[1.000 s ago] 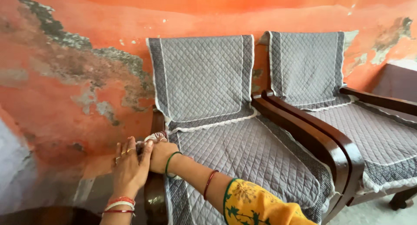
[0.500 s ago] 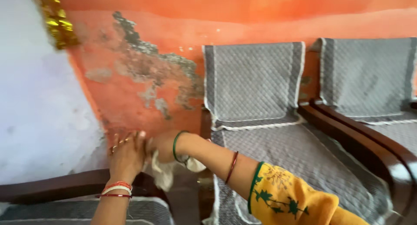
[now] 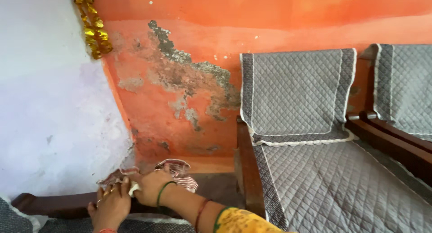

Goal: The person wipes the wooden frames and fabric cushions of chairs using a white cloth, moving across different sections of the chairs.

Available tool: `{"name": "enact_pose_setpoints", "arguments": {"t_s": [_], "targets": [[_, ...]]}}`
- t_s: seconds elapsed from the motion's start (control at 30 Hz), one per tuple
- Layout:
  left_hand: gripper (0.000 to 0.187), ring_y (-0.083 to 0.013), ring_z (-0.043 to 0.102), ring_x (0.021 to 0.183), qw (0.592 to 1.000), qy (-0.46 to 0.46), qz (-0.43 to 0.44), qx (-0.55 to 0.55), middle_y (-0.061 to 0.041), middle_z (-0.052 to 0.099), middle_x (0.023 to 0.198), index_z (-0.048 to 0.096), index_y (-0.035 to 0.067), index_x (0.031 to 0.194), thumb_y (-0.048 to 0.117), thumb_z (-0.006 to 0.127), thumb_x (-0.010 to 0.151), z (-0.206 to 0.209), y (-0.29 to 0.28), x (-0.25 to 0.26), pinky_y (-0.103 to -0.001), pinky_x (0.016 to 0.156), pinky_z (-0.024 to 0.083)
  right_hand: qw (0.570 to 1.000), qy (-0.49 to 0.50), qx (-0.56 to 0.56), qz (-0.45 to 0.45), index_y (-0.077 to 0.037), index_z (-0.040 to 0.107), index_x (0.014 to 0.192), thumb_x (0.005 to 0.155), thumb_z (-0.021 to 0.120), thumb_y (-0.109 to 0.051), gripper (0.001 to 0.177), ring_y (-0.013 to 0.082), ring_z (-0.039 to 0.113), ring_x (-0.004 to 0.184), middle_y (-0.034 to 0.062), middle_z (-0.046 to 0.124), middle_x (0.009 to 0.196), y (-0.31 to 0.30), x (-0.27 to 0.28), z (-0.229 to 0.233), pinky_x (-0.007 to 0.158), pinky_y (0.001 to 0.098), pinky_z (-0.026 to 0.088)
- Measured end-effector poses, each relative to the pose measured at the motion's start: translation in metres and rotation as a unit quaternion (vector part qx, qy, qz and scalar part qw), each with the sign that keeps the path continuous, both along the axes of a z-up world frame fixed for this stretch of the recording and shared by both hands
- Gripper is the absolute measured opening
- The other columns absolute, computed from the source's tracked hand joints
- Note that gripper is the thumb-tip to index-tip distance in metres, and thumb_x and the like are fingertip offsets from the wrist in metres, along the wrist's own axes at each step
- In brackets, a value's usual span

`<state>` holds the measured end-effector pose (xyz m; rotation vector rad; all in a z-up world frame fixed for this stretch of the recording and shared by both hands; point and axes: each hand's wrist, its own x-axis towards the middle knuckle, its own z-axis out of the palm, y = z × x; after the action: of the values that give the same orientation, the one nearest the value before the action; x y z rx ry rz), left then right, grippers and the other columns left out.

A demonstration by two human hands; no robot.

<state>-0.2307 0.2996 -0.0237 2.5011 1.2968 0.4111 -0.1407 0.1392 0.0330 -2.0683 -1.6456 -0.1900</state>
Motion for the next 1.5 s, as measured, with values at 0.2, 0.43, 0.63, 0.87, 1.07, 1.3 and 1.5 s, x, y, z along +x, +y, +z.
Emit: {"name": "enact_pose_setpoints", "arguments": {"t_s": [0.2,0.43,0.63,0.87,1.07,1.3,1.5], "targets": [[0.071,-0.0379,0.014,0.158,1.000,-0.011,0.027,-0.005,-0.004,0.019,0.172,0.037,0.029,0.158,0.064,0.029,0.097,-0.015,0.048,-0.019,-0.072,0.117,0.016,0.998,0.059,-0.017,-0.030,-0.009,0.047,0.152,0.088,0.062,-0.029,0.069,0.0450,0.066,0.112,0.0233,0.065,0.132,-0.001,-0.028,0.014,0.098,0.0545,0.051],[0.061,-0.0386,0.020,0.149,0.999,-0.021,-0.043,-0.007,-0.010,0.027,0.163,0.043,0.026,0.150,0.050,0.034,0.095,-0.056,0.124,-0.011,-0.064,0.115,0.022,0.993,-0.078,0.067,0.053,-0.017,0.061,0.140,0.081,0.065,-0.026,0.060,0.0358,0.057,0.127,0.0116,0.051,0.154,-0.019,-0.050,0.000,0.103,0.0554,0.043],[0.043,-0.0479,0.060,0.121,0.977,-0.208,-0.042,0.010,-0.029,0.065,0.128,0.065,0.009,0.130,0.030,0.045,0.098,-0.052,0.129,-0.042,-0.053,0.102,0.048,0.994,-0.034,-0.104,0.022,-0.018,0.061,0.134,0.089,0.056,-0.034,0.048,0.0355,0.062,0.120,0.0063,0.057,0.146,0.068,-0.076,0.019,0.098,0.0578,0.046],[0.046,-0.0347,0.059,0.135,0.992,0.044,0.108,0.051,-0.014,0.066,0.142,0.069,0.014,0.134,0.029,0.059,0.092,0.053,0.068,-0.089,-0.054,0.115,0.043,0.986,0.114,-0.064,-0.107,-0.001,0.052,0.140,0.094,0.058,-0.036,0.058,0.0387,0.060,0.124,0.0238,0.055,0.143,0.114,-0.073,0.014,0.100,0.0470,0.052],[0.056,-0.0348,0.026,0.152,0.980,0.036,0.082,0.175,-0.008,0.036,0.163,0.048,0.022,0.150,0.048,0.036,0.102,0.050,0.102,-0.099,-0.062,0.118,0.021,0.990,-0.106,-0.087,-0.022,0.000,0.043,0.144,0.093,0.059,-0.031,0.062,0.0389,0.058,0.123,0.0245,0.041,0.153,0.128,-0.092,0.003,0.097,0.0494,0.049],[0.055,-0.0335,0.031,0.154,0.989,0.057,0.074,0.114,-0.004,0.042,0.163,0.056,0.022,0.145,0.046,0.029,0.105,0.025,0.148,-0.101,-0.063,0.118,0.029,0.987,-0.089,-0.114,0.069,-0.008,0.039,0.154,0.091,0.058,-0.028,0.069,0.0322,0.058,0.128,0.0110,0.049,0.152,0.177,-0.100,0.000,0.101,0.0481,0.050],[0.057,-0.0295,0.042,0.148,0.988,0.035,0.095,0.115,-0.005,0.049,0.157,0.062,0.021,0.139,0.047,0.022,0.107,0.001,0.174,-0.113,-0.054,0.116,0.038,0.983,-0.090,-0.134,0.082,-0.010,0.041,0.152,0.089,0.058,-0.028,0.067,0.0325,0.050,0.137,0.0112,0.037,0.162,0.231,-0.100,-0.015,0.108,0.0476,0.045]]}}
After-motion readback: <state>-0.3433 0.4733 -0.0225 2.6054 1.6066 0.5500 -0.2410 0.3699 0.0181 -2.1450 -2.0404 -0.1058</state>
